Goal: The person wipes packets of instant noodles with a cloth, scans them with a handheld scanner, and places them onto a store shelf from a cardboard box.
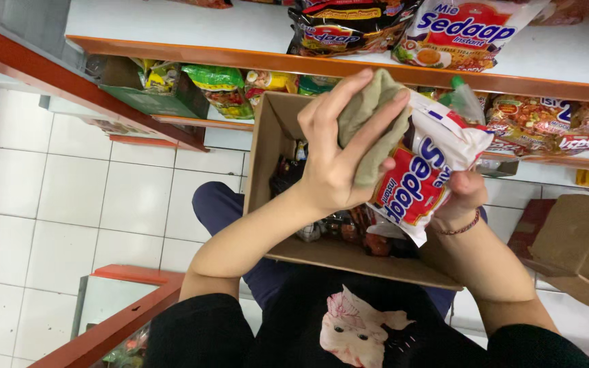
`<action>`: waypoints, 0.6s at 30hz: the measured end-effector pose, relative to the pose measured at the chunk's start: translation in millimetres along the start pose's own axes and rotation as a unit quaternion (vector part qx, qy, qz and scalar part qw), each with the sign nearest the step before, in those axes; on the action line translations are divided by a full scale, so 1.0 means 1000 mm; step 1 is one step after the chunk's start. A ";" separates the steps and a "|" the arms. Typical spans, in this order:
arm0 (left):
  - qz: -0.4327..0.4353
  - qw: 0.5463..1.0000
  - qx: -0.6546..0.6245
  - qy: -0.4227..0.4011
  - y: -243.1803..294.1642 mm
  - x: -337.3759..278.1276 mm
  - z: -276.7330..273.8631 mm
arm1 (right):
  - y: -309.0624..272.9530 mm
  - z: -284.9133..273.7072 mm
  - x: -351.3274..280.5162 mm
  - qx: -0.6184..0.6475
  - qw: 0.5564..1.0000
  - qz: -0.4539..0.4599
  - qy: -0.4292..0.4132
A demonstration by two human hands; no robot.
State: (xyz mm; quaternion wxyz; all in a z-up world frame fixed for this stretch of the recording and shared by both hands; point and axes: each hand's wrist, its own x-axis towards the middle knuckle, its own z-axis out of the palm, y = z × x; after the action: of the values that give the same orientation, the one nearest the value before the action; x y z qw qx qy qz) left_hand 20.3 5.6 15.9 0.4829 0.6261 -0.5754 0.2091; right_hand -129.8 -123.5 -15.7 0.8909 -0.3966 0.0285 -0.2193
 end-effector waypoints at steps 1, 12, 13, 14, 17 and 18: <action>-0.003 1.000 -0.021 0.011 0.003 -0.001 0.000 | 0.000 0.004 0.000 0.008 1.000 0.006 -0.005; 0.206 0.976 -0.028 -0.072 0.001 -0.006 0.020 | 0.021 -0.027 0.007 0.051 0.998 -0.037 -0.017; 0.165 0.982 -0.058 -0.069 -0.003 -0.002 0.021 | 0.023 -0.037 0.008 0.069 0.995 -0.055 -0.039; 0.116 0.989 -0.061 -0.062 -0.004 -0.002 0.019 | 0.025 -0.044 0.007 0.094 0.994 -0.045 -0.045; -0.028 0.998 -0.036 -0.038 -0.004 0.001 0.011 | 0.035 -0.055 0.009 0.165 0.986 -0.008 -0.036; -0.069 0.997 -0.029 -0.032 -0.003 0.001 0.007 | 0.036 -0.057 0.009 0.103 0.995 0.006 0.019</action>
State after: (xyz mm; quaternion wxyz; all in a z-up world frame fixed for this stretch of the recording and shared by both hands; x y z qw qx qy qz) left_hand 21.0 -0.8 12.6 0.4957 0.6565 -0.5516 0.1380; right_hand -121.4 -145.2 -79.7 0.9275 -0.2988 0.0248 -0.2234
